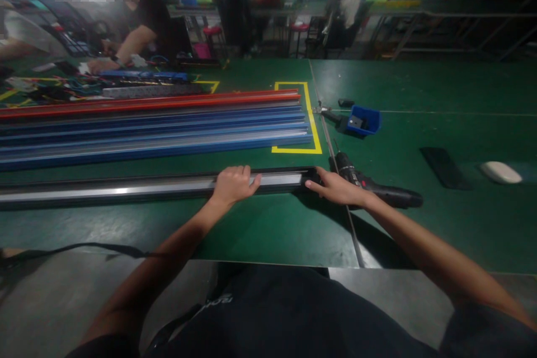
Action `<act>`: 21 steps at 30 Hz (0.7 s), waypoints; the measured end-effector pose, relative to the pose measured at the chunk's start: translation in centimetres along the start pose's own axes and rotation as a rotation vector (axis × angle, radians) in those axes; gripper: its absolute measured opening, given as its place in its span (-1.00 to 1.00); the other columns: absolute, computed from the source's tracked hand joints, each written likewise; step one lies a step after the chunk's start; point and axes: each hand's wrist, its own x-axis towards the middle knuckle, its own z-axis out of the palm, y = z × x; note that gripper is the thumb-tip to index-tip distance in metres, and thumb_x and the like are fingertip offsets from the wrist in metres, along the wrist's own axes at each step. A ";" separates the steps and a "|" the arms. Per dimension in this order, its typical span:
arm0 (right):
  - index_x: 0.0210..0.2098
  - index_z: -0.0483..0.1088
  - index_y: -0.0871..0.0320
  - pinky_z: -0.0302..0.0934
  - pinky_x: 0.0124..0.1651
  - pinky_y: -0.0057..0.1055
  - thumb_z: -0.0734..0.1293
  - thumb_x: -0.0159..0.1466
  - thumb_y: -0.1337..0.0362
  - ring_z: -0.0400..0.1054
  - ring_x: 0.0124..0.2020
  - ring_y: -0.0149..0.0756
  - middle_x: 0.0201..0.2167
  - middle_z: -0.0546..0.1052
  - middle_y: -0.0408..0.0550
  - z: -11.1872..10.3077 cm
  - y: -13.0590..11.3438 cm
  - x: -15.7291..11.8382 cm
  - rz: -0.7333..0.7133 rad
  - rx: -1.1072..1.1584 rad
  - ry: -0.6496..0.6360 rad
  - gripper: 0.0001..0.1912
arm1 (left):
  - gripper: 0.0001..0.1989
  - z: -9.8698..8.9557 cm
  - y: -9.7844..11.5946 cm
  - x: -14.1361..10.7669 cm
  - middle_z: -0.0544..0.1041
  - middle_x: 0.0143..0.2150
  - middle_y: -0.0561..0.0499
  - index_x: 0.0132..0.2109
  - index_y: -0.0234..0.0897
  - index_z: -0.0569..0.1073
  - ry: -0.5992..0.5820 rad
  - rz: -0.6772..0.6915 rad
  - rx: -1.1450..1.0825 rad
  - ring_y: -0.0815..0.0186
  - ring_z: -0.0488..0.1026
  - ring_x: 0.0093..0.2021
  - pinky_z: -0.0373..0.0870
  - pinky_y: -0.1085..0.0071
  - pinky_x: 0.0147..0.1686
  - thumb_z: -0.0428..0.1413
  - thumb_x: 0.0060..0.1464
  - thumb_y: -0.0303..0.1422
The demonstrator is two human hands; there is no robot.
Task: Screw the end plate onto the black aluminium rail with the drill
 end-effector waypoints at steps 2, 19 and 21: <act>-0.05 0.29 0.18 0.34 -0.25 -0.19 0.14 0.51 -0.11 0.49 -0.30 -0.06 -0.38 0.52 0.05 0.2 0.2 0.0 0.012 0.019 0.022 -0.55 | -0.37 0.0 0.5 0.3 0.63 -0.38 -0.34 -0.29 -0.40 0.61 -0.002 -0.003 -0.001 0.01 0.60 -0.38 0.32 0.20 -0.44 -0.15 0.40 -0.03; -0.08 0.24 0.15 0.35 0.10 0.03 0.07 0.52 -0.05 0.43 -0.06 0.03 -0.08 0.49 0.22 2.9 1.5 0.5 -0.020 0.048 0.270 -0.61 | -0.27 -2.2 -13.7 -6.9 0.62 0.06 -0.48 0.09 -0.57 0.59 -0.038 -0.125 0.106 -0.22 0.54 0.14 0.43 -0.03 0.11 -0.21 0.39 0.01; -0.07 0.23 0.14 0.36 0.09 0.03 0.07 0.52 -0.07 0.44 -0.08 0.03 -0.09 0.49 0.20 3.0 1.5 0.5 -0.003 0.057 0.260 -0.60 | -0.27 -2.2 -16.0 -8.4 0.64 -0.01 -0.42 0.08 -0.54 0.59 -0.109 -0.157 0.115 -0.19 0.57 0.02 0.46 0.00 0.00 -0.22 0.39 0.02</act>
